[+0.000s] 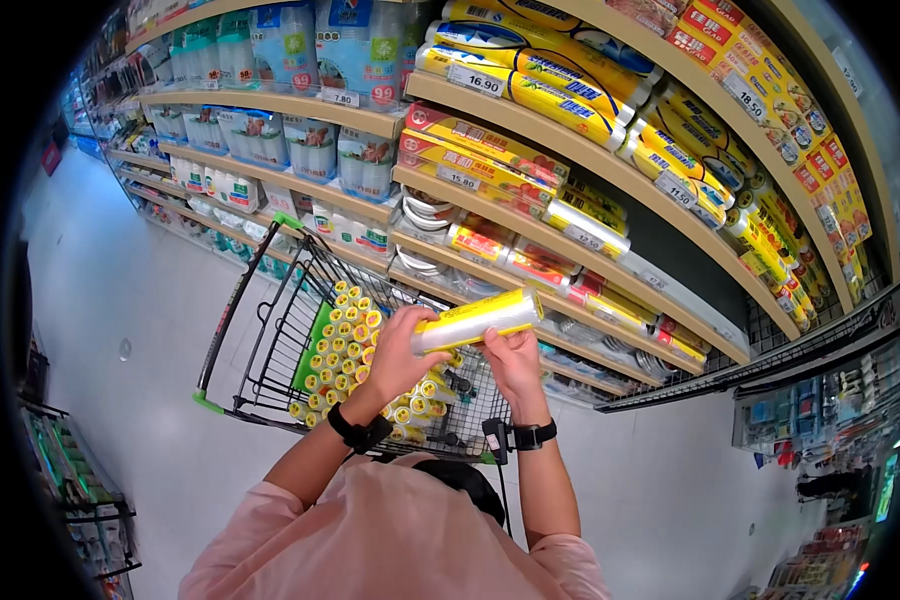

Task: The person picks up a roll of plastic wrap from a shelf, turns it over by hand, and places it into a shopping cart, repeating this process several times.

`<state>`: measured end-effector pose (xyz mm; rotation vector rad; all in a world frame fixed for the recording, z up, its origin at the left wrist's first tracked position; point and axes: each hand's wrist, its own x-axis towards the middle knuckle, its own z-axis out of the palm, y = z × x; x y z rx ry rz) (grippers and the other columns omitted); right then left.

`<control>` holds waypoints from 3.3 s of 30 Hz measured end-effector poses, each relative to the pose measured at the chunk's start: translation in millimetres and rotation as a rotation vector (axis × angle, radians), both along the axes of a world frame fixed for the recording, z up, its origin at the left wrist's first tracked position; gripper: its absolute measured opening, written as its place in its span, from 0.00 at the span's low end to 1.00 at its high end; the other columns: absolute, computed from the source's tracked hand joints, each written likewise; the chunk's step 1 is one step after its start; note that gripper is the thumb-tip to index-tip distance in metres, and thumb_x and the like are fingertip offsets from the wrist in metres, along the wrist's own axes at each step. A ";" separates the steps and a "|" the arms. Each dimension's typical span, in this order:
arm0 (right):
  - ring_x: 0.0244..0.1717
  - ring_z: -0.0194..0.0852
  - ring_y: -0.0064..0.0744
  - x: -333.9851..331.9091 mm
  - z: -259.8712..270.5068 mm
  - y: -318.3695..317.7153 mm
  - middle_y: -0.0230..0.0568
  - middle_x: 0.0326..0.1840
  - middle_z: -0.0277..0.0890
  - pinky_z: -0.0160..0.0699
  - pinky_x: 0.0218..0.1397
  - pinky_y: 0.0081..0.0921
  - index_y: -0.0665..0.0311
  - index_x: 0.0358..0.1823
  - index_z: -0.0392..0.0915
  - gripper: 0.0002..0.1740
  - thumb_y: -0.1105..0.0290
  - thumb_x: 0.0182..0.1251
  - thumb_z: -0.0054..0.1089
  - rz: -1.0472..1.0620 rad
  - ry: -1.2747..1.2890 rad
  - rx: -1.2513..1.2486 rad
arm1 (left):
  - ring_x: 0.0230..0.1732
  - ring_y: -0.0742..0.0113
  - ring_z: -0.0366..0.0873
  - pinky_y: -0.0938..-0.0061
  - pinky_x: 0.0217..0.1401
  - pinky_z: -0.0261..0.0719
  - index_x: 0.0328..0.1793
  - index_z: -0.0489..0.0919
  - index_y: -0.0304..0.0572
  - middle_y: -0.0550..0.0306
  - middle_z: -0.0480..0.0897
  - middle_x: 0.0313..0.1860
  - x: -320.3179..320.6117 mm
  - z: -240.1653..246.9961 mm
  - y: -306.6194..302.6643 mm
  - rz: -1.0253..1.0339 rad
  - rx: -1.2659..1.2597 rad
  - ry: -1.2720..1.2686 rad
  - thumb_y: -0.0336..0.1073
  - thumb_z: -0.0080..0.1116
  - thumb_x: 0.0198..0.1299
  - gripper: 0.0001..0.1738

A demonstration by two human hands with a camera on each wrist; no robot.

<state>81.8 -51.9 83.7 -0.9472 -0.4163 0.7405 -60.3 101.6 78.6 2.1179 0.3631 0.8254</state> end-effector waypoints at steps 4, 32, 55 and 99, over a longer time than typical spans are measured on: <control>0.54 0.78 0.27 -9.7 5.9 5.9 0.39 0.57 0.77 0.79 0.57 0.24 0.66 0.63 0.67 0.23 0.76 0.68 0.63 -0.118 -0.166 -0.160 | 0.53 0.51 0.80 0.60 0.58 0.77 0.62 0.73 0.44 0.51 0.78 0.56 6.2 3.9 -6.1 -0.095 -0.169 0.101 0.33 0.78 0.43 0.37; 0.60 0.77 0.39 -7.4 -6.1 -35.5 0.44 0.63 0.71 0.84 0.59 0.39 0.62 0.69 0.64 0.26 0.65 0.74 0.58 0.090 -0.036 -0.268 | 0.62 0.55 0.77 0.49 0.64 0.78 0.64 0.69 0.40 0.50 0.77 0.60 -6.7 -44.9 12.4 -0.425 -1.709 -0.288 0.31 0.55 0.71 0.17; 0.40 0.85 0.33 40.8 -0.2 -223.3 0.43 0.50 0.80 0.83 0.40 0.22 0.65 0.67 0.68 0.27 0.68 0.69 0.64 0.086 -0.074 -0.542 | 0.61 0.62 0.77 0.65 0.65 0.74 0.62 0.75 0.37 0.53 0.80 0.57 63.7 -48.0 -134.4 -0.658 -1.630 0.107 0.24 0.60 0.65 0.19; 0.53 0.76 0.23 133.2 4.4 -275.4 0.46 0.68 0.71 0.81 0.46 0.19 0.66 0.70 0.68 0.41 0.83 0.52 0.74 -0.120 -0.532 -0.443 | 0.68 0.56 0.71 0.48 0.71 0.70 0.75 0.55 0.49 0.53 0.71 0.66 139.2 -18.2 -209.7 -0.364 -1.609 -0.383 0.25 0.51 0.70 0.31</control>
